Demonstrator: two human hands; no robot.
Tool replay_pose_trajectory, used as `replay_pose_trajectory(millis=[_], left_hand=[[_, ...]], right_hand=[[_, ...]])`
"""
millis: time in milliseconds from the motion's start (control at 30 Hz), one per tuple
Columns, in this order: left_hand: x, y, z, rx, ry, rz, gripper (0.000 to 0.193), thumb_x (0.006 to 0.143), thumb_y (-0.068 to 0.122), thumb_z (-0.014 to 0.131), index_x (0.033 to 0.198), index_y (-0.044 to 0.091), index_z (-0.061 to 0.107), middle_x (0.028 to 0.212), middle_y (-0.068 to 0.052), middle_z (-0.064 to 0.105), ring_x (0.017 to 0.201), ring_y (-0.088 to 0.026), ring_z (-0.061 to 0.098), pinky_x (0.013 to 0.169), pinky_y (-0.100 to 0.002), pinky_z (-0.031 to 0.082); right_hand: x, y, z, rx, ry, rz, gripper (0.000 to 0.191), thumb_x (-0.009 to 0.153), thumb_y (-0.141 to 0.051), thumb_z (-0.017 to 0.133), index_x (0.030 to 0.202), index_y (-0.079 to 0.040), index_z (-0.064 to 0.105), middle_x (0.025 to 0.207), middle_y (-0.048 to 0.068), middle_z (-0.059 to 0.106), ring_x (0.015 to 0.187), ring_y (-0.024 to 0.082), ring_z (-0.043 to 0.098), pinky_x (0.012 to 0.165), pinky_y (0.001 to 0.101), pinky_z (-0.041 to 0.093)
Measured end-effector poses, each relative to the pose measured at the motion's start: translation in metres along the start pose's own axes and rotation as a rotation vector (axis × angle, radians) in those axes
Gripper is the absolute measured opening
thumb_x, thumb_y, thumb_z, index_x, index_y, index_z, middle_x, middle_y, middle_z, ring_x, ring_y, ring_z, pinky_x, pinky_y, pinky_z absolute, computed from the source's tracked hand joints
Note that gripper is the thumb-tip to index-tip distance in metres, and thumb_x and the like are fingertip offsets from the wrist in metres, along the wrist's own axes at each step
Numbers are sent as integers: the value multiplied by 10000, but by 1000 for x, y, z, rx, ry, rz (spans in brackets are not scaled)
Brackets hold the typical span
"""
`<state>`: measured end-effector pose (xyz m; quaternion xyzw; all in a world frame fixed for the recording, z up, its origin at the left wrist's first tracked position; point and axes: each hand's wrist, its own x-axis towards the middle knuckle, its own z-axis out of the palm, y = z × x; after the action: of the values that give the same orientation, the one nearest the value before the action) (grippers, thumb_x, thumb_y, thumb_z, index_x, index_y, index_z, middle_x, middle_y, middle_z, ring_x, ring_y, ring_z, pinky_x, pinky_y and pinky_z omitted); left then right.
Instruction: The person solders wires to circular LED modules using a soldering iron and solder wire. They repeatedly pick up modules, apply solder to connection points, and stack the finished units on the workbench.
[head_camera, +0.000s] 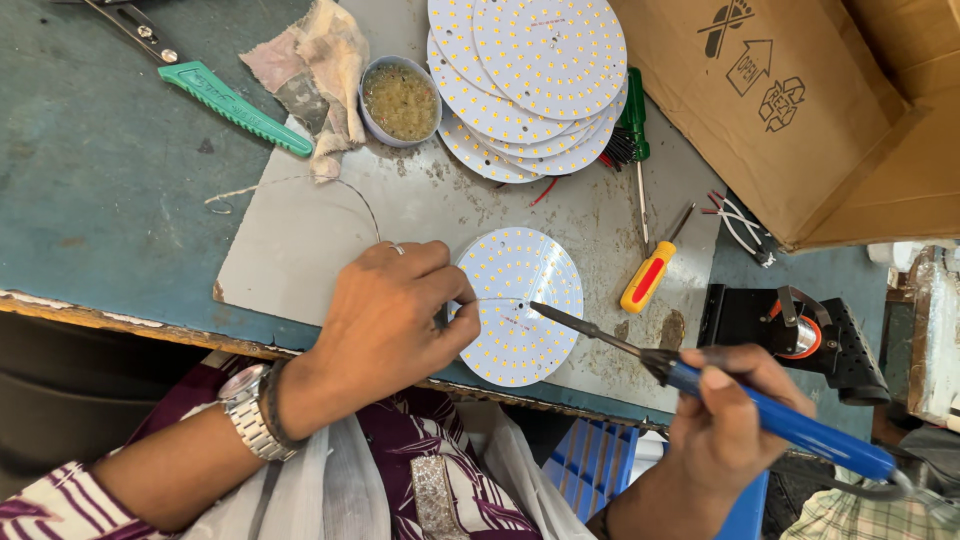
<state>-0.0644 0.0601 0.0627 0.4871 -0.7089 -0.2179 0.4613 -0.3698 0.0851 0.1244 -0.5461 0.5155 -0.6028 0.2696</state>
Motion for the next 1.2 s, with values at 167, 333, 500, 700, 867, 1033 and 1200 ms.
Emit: replay_pose_trajectory(millis=[167,333,500,700,867,1033,1200], left_hand=[[-2,-1,-2,19,-34,29,136,760,174,742,694,88,660,697,-54,567,650,-272,598,627,-431,467],[-1,-1,-1,44,-35,54,124,752,173,738,699,90,664,722,-64,572,675,-285,601,641,-437,471],[-1,0,0,51,-39,59,135,760,170,740,697,85,656,731,-69,574,679,-287,600,645,-437,469],[0,-1,0,25,-59,67,139,764,154,738,689,83,646,733,-69,574,676,-275,602,658,-434,467],[-1,-2,1,36,-62,88,130,773,151,735,708,79,650,746,-73,577,692,-274,608,672,-432,475],[-1,-3,3,55,-71,109,120,786,162,733,735,78,664,771,-74,588,701,-273,613,687,-431,484],[1,-1,1,41,-66,97,123,798,161,731,738,78,663,772,-74,583,700,-274,613,675,-427,481]], right_hand=[[1,-2,-6,72,14,7,132,891,-10,581,849,113,600,791,195,657,516,117,509,477,181,395],[-2,-2,-2,19,-60,106,152,857,-18,571,814,121,611,756,170,649,487,73,447,465,173,356],[2,-2,5,-74,-100,90,170,824,-25,560,796,127,631,664,119,600,425,54,400,419,169,317],[4,-3,7,-86,-114,75,167,811,-22,554,799,125,631,664,134,615,407,57,412,406,176,328],[2,-4,6,-53,-130,80,177,822,-12,562,806,148,636,664,132,610,440,68,454,434,174,357],[2,-4,5,13,-202,41,144,858,17,589,857,154,633,751,153,651,546,91,539,501,181,421],[-2,-7,1,-89,-219,43,140,883,28,606,863,163,637,709,154,640,496,64,510,468,157,374]])
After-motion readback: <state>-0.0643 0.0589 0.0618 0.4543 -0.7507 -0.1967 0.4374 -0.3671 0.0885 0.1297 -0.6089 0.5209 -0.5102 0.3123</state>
